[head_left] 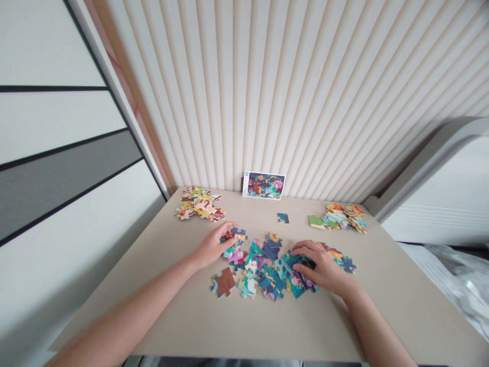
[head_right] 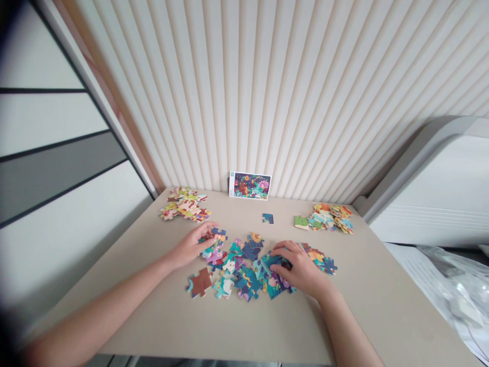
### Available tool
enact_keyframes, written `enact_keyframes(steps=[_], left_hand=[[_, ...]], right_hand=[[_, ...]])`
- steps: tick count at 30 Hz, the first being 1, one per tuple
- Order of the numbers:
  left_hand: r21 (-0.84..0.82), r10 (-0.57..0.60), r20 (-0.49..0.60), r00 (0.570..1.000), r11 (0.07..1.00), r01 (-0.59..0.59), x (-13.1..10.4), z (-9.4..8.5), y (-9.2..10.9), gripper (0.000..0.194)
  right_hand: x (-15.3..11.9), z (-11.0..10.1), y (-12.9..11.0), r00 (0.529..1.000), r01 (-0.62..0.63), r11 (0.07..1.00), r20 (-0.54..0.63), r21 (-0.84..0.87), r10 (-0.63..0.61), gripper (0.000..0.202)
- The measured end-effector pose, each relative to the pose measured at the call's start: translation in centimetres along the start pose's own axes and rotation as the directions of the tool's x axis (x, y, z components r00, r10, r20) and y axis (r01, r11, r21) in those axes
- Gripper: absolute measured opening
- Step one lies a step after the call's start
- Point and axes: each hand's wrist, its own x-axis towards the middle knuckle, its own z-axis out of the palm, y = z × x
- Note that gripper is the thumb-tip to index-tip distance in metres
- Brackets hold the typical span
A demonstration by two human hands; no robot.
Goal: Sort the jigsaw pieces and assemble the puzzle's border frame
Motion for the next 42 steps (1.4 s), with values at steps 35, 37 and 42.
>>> enact_keyframes(steps=[35, 37, 42], left_hand=[[0.559, 0.256, 0.14, 0.957, 0.777, -0.29, -0.9, 0.5, 2.3, 0.018], [0.56, 0.258, 0.141, 0.956, 0.775, -0.292, -1.0, 0.5, 2.4, 0.017], [0.566, 0.261, 0.129, 0.957, 0.773, -0.287, -1.1, 0.5, 2.4, 0.017]], right_hand=[[3.0, 1.9, -3.3, 1.0, -0.021, 0.976, -0.005, -0.216, 0.02, 0.028], [4.1, 1.6, -3.2, 0.998, -0.036, 0.976, 0.044, -0.213, 0.046, 0.039], [6.9, 2.0, -2.7, 0.974, -0.114, 0.978, 0.175, -0.175, 0.145, 0.043]])
